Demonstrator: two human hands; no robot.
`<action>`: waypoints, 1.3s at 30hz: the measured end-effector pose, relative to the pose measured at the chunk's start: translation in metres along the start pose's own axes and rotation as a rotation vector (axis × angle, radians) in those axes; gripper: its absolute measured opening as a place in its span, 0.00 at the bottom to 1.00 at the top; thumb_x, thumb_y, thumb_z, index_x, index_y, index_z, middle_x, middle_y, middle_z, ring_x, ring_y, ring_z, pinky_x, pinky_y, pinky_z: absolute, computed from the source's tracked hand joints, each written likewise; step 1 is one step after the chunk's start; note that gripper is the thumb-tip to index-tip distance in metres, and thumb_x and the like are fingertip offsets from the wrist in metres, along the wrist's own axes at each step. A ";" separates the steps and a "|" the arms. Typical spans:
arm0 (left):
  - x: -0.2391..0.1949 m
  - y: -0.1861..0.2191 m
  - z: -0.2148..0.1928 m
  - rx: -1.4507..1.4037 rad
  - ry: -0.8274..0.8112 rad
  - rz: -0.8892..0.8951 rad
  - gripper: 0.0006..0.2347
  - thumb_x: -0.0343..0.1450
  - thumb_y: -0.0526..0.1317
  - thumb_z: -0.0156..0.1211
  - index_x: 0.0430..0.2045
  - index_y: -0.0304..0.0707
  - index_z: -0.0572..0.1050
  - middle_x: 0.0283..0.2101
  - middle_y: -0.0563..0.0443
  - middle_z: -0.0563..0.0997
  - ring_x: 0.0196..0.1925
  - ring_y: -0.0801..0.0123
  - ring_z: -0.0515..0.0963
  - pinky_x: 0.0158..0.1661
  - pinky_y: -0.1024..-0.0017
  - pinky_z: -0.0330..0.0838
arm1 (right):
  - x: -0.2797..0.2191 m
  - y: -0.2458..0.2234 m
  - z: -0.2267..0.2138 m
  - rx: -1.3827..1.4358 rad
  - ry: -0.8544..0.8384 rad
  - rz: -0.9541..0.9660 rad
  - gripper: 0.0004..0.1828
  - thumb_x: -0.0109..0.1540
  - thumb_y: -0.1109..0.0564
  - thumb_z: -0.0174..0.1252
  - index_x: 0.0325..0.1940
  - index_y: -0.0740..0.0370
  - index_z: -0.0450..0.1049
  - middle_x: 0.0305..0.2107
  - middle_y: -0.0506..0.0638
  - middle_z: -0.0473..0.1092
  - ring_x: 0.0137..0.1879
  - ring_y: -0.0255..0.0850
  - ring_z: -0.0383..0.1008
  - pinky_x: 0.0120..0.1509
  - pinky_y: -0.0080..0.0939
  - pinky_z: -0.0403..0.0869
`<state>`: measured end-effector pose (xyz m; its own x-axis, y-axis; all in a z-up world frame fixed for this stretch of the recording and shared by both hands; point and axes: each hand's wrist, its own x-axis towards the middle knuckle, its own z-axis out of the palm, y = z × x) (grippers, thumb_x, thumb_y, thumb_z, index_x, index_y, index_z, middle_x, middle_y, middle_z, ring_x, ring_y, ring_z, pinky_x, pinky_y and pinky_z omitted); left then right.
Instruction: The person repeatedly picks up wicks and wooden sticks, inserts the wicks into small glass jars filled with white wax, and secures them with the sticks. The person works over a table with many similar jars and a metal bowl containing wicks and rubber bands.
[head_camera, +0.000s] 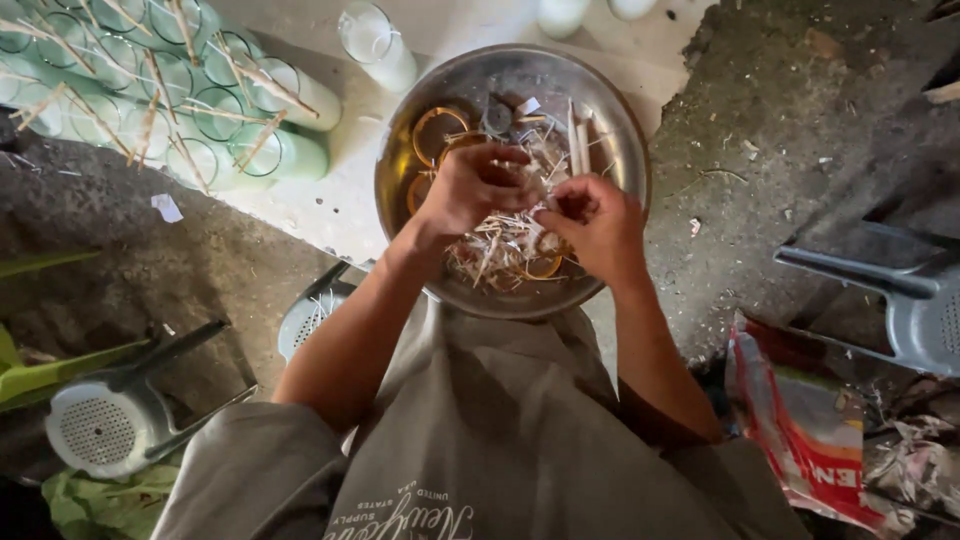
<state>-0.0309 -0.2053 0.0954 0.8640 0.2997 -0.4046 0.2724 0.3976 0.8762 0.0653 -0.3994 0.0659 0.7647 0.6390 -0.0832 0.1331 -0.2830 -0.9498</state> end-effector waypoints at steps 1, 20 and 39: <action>-0.002 0.003 -0.005 0.015 -0.008 -0.011 0.21 0.60 0.30 0.79 0.44 0.20 0.77 0.30 0.34 0.82 0.32 0.58 0.86 0.34 0.66 0.86 | 0.000 0.007 -0.003 -0.041 0.012 -0.038 0.18 0.53 0.60 0.80 0.42 0.59 0.78 0.31 0.51 0.78 0.33 0.33 0.76 0.36 0.33 0.76; -0.027 0.004 0.019 0.580 0.219 0.344 0.10 0.68 0.45 0.64 0.14 0.50 0.79 0.14 0.54 0.76 0.18 0.66 0.76 0.24 0.71 0.71 | 0.002 -0.009 0.021 0.173 0.093 -0.088 0.16 0.62 0.60 0.73 0.40 0.63 0.70 0.34 0.59 0.79 0.36 0.34 0.78 0.45 0.35 0.78; -0.048 0.033 0.034 0.443 0.186 0.303 0.07 0.70 0.43 0.69 0.33 0.41 0.85 0.22 0.47 0.83 0.23 0.68 0.82 0.26 0.71 0.75 | -0.003 -0.024 -0.003 0.310 -0.016 -0.036 0.13 0.60 0.63 0.74 0.41 0.67 0.75 0.36 0.56 0.74 0.39 0.36 0.76 0.44 0.36 0.79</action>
<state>-0.0495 -0.2364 0.1524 0.8531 0.5074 -0.1218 0.2097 -0.1197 0.9704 0.0622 -0.3968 0.0897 0.7526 0.6566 -0.0506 -0.0411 -0.0298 -0.9987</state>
